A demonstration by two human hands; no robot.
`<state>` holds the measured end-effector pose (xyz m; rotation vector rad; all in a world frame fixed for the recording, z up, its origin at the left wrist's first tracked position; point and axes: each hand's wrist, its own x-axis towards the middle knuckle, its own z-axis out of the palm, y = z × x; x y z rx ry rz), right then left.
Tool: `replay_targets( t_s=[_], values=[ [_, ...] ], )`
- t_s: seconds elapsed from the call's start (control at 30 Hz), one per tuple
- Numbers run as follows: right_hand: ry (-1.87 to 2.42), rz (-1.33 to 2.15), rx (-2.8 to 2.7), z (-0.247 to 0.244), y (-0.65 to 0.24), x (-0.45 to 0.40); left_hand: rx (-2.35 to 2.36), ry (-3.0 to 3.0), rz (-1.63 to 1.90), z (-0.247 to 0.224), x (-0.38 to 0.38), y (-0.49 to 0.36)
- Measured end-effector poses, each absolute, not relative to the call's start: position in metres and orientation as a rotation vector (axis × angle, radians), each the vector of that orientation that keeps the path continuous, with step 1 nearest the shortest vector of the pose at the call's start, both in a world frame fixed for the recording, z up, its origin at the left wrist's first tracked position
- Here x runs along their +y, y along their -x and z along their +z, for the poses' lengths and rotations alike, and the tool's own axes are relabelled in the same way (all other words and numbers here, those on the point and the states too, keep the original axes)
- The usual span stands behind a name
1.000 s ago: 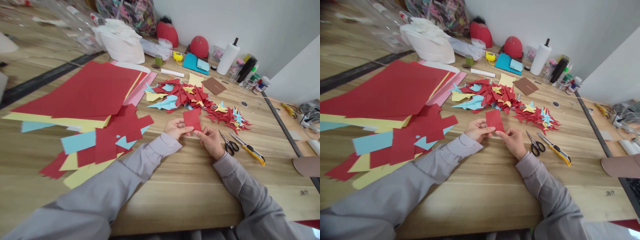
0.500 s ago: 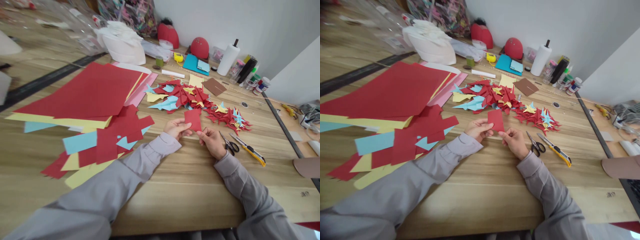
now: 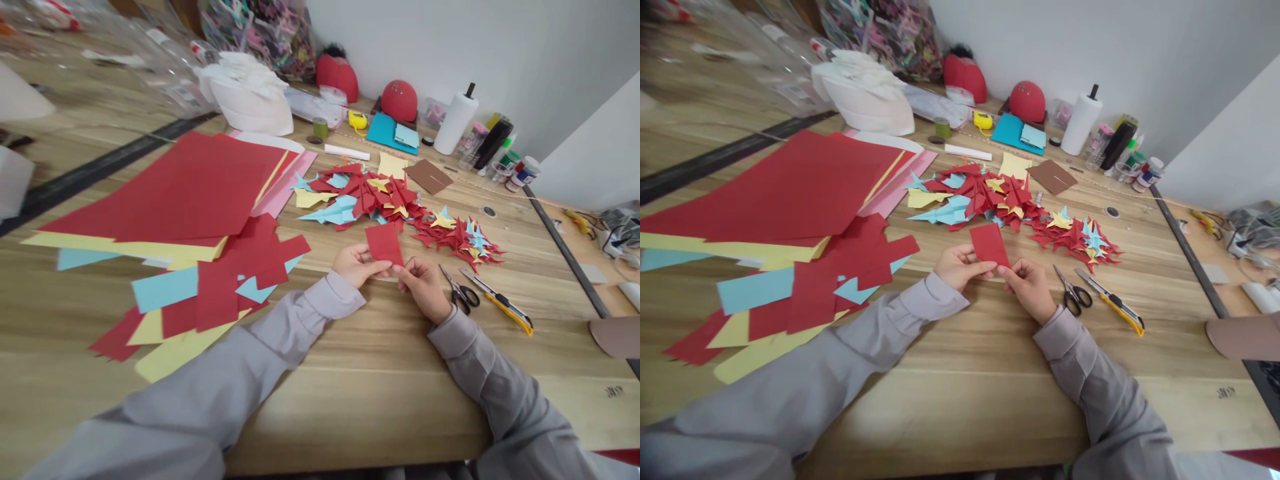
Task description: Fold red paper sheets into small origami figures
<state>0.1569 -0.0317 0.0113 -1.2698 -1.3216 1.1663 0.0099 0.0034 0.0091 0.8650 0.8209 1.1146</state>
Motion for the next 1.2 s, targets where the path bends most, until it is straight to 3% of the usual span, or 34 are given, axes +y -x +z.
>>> replay_targets(
  t_s=[0.27,1.2],
  values=[
    [1.197,1.282,-1.412,0.0118,-0.1572,-0.0303,0.839,-0.861,1.073,0.0133,0.0024,-0.0106],
    [1.318,1.052,-1.545,0.01,-0.1572,-0.0307,0.821,-0.611,1.099,0.0124,0.0107,-0.0062]
  ],
)
